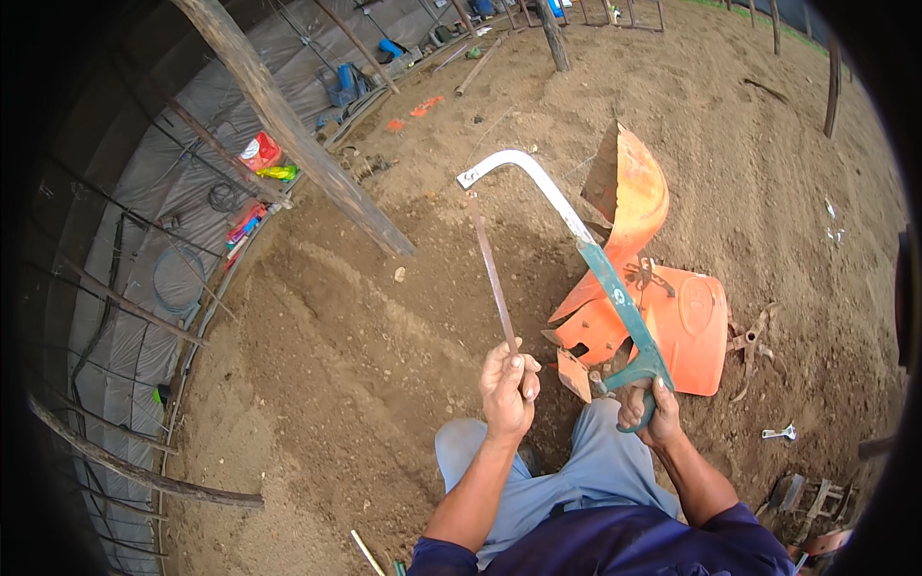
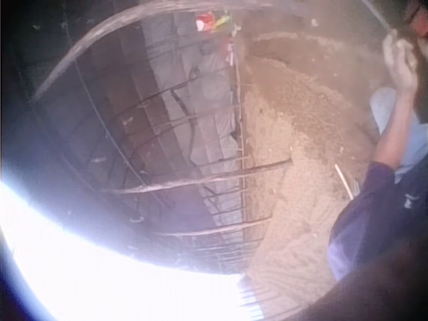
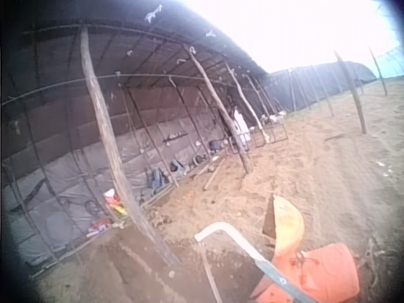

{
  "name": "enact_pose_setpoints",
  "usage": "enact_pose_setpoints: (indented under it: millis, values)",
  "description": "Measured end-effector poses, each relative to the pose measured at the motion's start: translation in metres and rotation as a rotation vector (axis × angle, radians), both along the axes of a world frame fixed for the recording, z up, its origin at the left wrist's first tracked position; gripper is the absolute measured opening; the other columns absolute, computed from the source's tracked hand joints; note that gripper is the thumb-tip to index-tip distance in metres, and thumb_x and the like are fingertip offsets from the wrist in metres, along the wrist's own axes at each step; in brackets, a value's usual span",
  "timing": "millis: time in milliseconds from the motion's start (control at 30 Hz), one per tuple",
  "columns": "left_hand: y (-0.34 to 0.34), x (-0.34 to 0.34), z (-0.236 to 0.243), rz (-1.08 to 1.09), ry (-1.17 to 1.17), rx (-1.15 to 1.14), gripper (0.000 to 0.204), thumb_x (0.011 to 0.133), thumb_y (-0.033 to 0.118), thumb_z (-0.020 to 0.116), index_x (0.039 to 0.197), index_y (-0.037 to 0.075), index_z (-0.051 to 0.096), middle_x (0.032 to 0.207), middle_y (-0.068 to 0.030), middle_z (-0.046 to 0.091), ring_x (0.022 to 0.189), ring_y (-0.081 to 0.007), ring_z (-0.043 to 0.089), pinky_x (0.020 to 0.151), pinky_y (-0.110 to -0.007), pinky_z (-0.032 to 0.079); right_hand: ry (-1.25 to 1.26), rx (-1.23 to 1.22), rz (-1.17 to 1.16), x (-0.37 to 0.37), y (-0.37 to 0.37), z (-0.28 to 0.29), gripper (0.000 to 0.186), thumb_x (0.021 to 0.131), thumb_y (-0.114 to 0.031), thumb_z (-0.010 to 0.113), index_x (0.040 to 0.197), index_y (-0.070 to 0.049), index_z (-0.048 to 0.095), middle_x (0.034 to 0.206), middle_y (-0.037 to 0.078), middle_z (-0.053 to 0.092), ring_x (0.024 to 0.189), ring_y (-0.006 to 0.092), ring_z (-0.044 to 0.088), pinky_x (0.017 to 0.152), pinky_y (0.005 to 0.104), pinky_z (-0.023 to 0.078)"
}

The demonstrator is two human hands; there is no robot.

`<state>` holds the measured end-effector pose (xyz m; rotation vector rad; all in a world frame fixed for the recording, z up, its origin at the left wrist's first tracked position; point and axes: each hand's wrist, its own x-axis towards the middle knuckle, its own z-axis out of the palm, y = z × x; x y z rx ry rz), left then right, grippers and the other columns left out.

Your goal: The person uses a hacksaw to cut a small metal piece while sitting on the ground. They adjust the saw blade with pliers and continue sawing the metal piece.

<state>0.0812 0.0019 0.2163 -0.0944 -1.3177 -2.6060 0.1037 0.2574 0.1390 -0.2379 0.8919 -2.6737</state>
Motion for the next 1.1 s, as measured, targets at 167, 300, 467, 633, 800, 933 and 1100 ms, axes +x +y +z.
enact_pose_setpoints:
  millis: [167, 300, 467, 633, 800, 933, 1100]
  values:
    - [0.001, -0.001, -0.002, 0.005, -0.025, -0.010, 0.025, 0.110, 0.013, 0.057, 0.134, 0.007, 0.060, 0.092, -0.0086, 0.071, 0.057, -0.0090, 0.052, 0.052, -0.025, 0.043, 0.012, -0.005, 0.002, 0.000, 0.000, -0.002, 0.070, 0.107, -0.063, 0.045, 0.068, -0.006, 0.053, 0.059, 0.006, 0.047, 0.055, 0.0196, 0.050, 0.059, 0.0358, 0.046]
    - [0.004, 0.000, -0.003, 0.009, -0.039, 0.004, 0.024, 0.109, 0.013, 0.058, 0.133, 0.007, 0.060, 0.091, -0.0080, 0.070, 0.056, -0.0097, 0.052, 0.052, -0.026, 0.043, 0.010, 0.012, -0.006, 0.001, 0.000, -0.004, 0.070, 0.107, -0.063, 0.045, 0.067, -0.006, 0.052, 0.059, 0.005, 0.047, 0.055, 0.0194, 0.050, 0.059, 0.0356, 0.047]
    - [0.007, 0.002, -0.002, 0.014, -0.080, 0.035, 0.024, 0.109, 0.012, 0.056, 0.132, 0.007, 0.061, 0.090, -0.0077, 0.070, 0.055, -0.0091, 0.051, 0.051, -0.025, 0.043, 0.018, 0.028, -0.006, 0.002, 0.000, -0.005, 0.070, 0.107, -0.064, 0.045, 0.067, -0.006, 0.052, 0.058, 0.006, 0.047, 0.055, 0.0192, 0.050, 0.058, 0.0354, 0.047]
    - [0.013, 0.004, 0.004, 0.030, -0.157, 0.050, 0.022, 0.109, 0.010, 0.055, 0.130, 0.007, 0.061, 0.090, -0.0074, 0.069, 0.052, -0.0083, 0.050, 0.047, -0.024, 0.041, 0.006, 0.005, -0.032, 0.004, -0.001, -0.007, 0.068, 0.106, -0.061, 0.050, 0.070, -0.004, 0.056, 0.059, 0.007, 0.050, 0.055, 0.0202, 0.052, 0.058, 0.0369, 0.049]
    - [0.021, 0.006, 0.009, 0.107, -0.261, -0.015, 0.021, 0.109, 0.008, 0.055, 0.129, 0.005, 0.061, 0.088, -0.0072, 0.068, 0.050, -0.0077, 0.049, 0.044, -0.023, 0.039, 0.022, 0.051, -0.092, 0.006, -0.003, -0.011, 0.064, 0.104, -0.056, 0.059, 0.074, 0.000, 0.059, 0.062, 0.010, 0.053, 0.055, 0.0221, 0.054, 0.057, 0.0397, 0.051]
    - [0.021, 0.004, 0.009, 0.166, -0.302, -0.064, 0.019, 0.109, 0.009, 0.056, 0.126, 0.004, 0.060, 0.088, -0.0072, 0.068, 0.050, -0.0075, 0.049, 0.043, -0.023, 0.038, 0.044, 0.040, -0.067, 0.007, -0.004, -0.015, 0.066, 0.103, -0.059, 0.059, 0.074, 0.000, 0.059, 0.062, 0.011, 0.053, 0.055, 0.0226, 0.055, 0.058, 0.0403, 0.051]
    - [0.020, 0.000, 0.007, 0.217, -0.374, -0.099, 0.016, 0.108, 0.009, 0.057, 0.123, 0.004, 0.060, 0.088, -0.0074, 0.068, 0.051, -0.0076, 0.051, 0.044, -0.022, 0.039, -0.010, 0.032, 0.023, 0.009, -0.006, -0.020, 0.071, 0.105, -0.065, 0.048, 0.071, -0.004, 0.056, 0.060, 0.007, 0.048, 0.054, 0.0215, 0.050, 0.059, 0.0386, 0.047]
